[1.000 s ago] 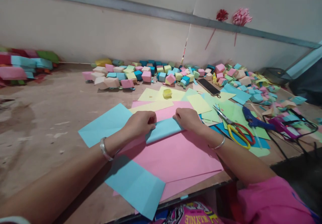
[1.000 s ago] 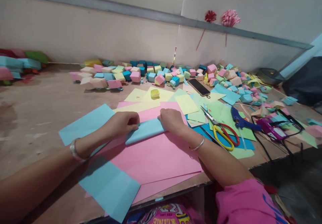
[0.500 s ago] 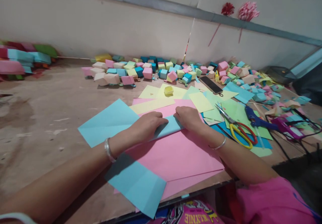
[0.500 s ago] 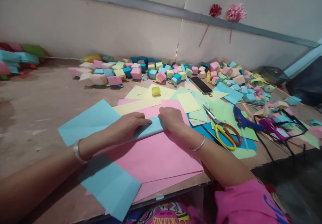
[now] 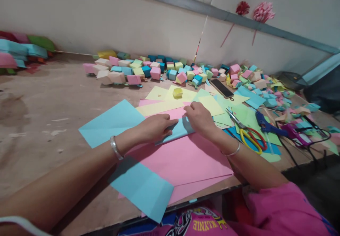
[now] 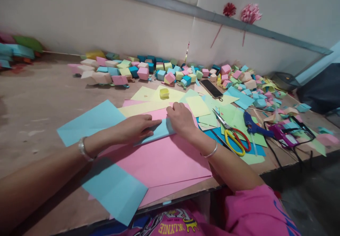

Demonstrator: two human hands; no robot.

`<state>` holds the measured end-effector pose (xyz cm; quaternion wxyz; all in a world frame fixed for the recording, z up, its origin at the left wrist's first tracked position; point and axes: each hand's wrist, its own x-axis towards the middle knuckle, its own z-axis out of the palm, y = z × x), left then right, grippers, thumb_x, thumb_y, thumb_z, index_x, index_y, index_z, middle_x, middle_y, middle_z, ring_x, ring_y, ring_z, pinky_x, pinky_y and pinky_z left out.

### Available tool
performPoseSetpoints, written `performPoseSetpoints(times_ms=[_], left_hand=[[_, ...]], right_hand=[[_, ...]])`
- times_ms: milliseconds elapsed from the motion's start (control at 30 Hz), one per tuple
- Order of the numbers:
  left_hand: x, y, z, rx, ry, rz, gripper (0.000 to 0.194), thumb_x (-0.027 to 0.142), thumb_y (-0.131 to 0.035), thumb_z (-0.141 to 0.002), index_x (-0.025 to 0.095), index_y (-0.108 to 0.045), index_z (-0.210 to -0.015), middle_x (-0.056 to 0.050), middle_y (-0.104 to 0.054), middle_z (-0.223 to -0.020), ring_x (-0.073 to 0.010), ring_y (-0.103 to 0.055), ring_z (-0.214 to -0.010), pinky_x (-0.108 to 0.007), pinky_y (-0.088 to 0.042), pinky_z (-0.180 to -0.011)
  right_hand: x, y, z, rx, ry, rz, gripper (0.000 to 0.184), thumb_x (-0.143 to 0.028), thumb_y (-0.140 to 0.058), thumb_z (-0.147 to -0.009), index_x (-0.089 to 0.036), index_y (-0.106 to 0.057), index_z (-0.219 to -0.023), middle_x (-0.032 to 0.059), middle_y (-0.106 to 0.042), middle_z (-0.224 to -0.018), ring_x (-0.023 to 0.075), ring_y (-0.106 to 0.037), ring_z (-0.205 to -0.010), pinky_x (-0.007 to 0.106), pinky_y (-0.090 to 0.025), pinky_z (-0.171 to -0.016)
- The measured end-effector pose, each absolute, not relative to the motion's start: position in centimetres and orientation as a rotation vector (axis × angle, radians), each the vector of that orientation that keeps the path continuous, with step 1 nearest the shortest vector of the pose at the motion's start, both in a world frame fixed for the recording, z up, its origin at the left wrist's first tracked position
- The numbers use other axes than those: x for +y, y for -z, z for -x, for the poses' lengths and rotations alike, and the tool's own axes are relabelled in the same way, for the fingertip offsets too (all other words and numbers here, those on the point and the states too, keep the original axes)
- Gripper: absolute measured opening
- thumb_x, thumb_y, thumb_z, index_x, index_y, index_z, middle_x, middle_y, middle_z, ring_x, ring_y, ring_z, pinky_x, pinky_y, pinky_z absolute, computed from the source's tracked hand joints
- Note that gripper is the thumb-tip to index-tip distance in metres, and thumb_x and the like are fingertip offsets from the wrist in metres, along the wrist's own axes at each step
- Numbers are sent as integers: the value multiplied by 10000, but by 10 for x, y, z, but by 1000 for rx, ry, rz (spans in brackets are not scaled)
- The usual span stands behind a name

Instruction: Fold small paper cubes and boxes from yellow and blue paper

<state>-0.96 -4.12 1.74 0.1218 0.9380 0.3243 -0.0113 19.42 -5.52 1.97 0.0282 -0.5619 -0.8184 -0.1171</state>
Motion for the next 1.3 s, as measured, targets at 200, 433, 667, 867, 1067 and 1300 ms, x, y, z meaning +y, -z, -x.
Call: performPoseSetpoints(times_ms=[200, 433, 667, 867, 1067, 1300], left_hand=[[-34, -7, 9, 952, 20, -2736, 166, 243, -538, -875, 173, -645, -982, -52, -573, -826, -187, -537, -729, -279, -319, -607], [-34, -9, 8, 936, 43, -2721, 316, 248, -542, -894, 208, -600, -1202, -40, -545, -829, -181, -518, -716, -273, -275, -576], [-40, -18, 8, 965, 90, -2728, 373, 295, -564, -889, 215, -572, -1254, -54, -569, -859, -199, -538, -738, -276, -286, -578], [-43, -21, 7, 958, 36, -2710, 355, 341, -637, -846, 204, -600, -1172, -30, -530, -797, -189, -516, -707, -271, -295, -574], [-41, -22, 7, 955, 76, -2685, 399, 338, -631, -846, 207, -577, -1219, -42, -533, -837, -202, -525, -765, -267, -299, -590], [-41, -22, 7, 938, 90, -2732, 385, 343, -599, -874, 190, -577, -1226, -49, -545, -844, -191, -513, -736, -272, -288, -589]], right_hand=[[-88, -24, -177, -2789, 430, 1365, 304, -95, -339, -950, -142, -628, -1034, 105, -567, -872, 224, -415, -808, 351, -233, -634], [-132, -3, -197, -2841, 551, 1310, 266, -151, -412, -962, -168, -562, -1182, 86, -548, -873, 228, -401, -815, 360, -240, -660], [-155, -17, -208, -2847, 536, 1357, 257, -116, -515, -905, -145, -595, -1147, 82, -569, -832, 227, -420, -795, 356, -246, -644], [-142, -6, -191, -2781, 532, 1436, 331, -138, -385, -961, -168, -528, -1258, 92, -583, -853, 239, -445, -801, 367, -239, -627], [-132, -11, -227, -2673, 639, 1877, 280, -41, -400, -891, -106, -608, -1068, 129, -600, -891, 260, -469, -819, 393, -262, -664], [-140, -14, -204, -2745, 663, 1483, 352, -109, -369, -963, -125, -502, -1288, 98, -573, -890, 244, -443, -825, 371, -267, -660]])
